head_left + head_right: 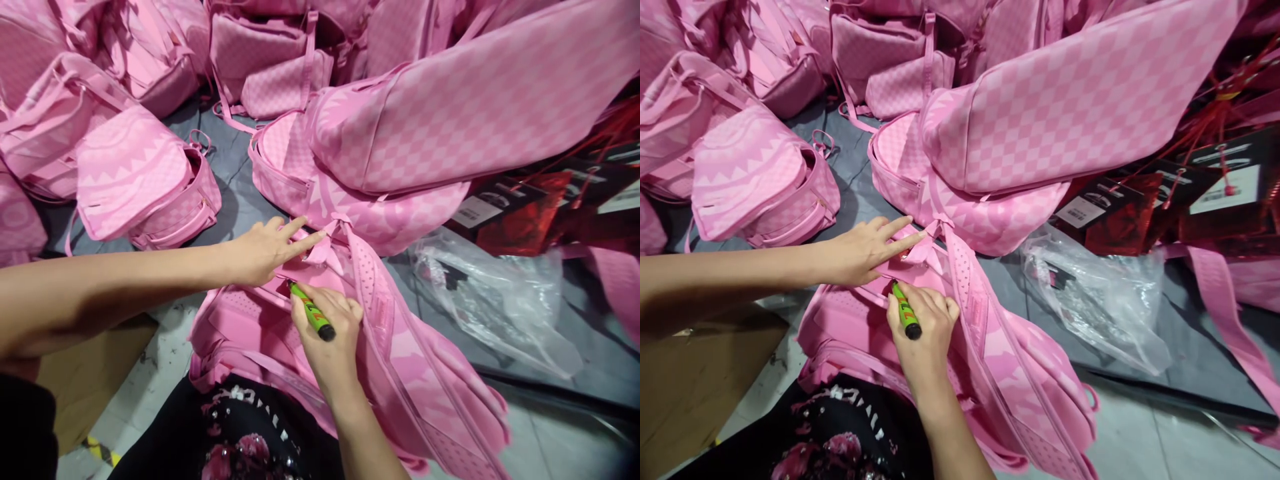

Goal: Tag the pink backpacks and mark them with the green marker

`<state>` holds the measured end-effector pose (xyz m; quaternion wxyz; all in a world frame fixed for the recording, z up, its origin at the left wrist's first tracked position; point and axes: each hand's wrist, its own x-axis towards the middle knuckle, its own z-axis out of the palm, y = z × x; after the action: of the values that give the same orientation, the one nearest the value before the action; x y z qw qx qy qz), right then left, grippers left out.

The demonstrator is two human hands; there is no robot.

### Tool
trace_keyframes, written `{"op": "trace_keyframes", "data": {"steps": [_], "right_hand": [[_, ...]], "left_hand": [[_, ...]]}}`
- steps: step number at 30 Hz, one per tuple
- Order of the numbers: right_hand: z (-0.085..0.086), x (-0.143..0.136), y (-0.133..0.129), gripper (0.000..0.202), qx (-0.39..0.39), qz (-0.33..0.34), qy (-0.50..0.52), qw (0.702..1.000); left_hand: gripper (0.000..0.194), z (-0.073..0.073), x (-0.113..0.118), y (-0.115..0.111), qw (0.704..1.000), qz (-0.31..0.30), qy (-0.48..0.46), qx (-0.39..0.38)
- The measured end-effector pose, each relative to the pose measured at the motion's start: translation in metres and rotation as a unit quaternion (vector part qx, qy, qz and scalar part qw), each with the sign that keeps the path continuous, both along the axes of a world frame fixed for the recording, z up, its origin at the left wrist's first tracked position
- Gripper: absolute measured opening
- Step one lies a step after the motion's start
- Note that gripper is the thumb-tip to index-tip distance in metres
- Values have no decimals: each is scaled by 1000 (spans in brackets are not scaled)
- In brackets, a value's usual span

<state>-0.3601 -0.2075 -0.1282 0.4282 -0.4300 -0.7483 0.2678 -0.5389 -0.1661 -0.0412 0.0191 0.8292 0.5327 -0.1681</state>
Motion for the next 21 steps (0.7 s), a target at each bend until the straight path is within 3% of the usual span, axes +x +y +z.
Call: {"op": "trace_keyframes", "data": {"steps": [8,15,21], "right_hand": [[2,3,0,14,-25,4,-1,1000],[5,-5,4,16,-43,19,2,999],[12,-9,5,20,-39,40,-63,996]], "left_hand": [[113,0,-3,2,998,57,-11,-25],[108,-10,-15,4,989,127,-77,-21],[114,-6,-14,9,988,116,-67,-72]]}}
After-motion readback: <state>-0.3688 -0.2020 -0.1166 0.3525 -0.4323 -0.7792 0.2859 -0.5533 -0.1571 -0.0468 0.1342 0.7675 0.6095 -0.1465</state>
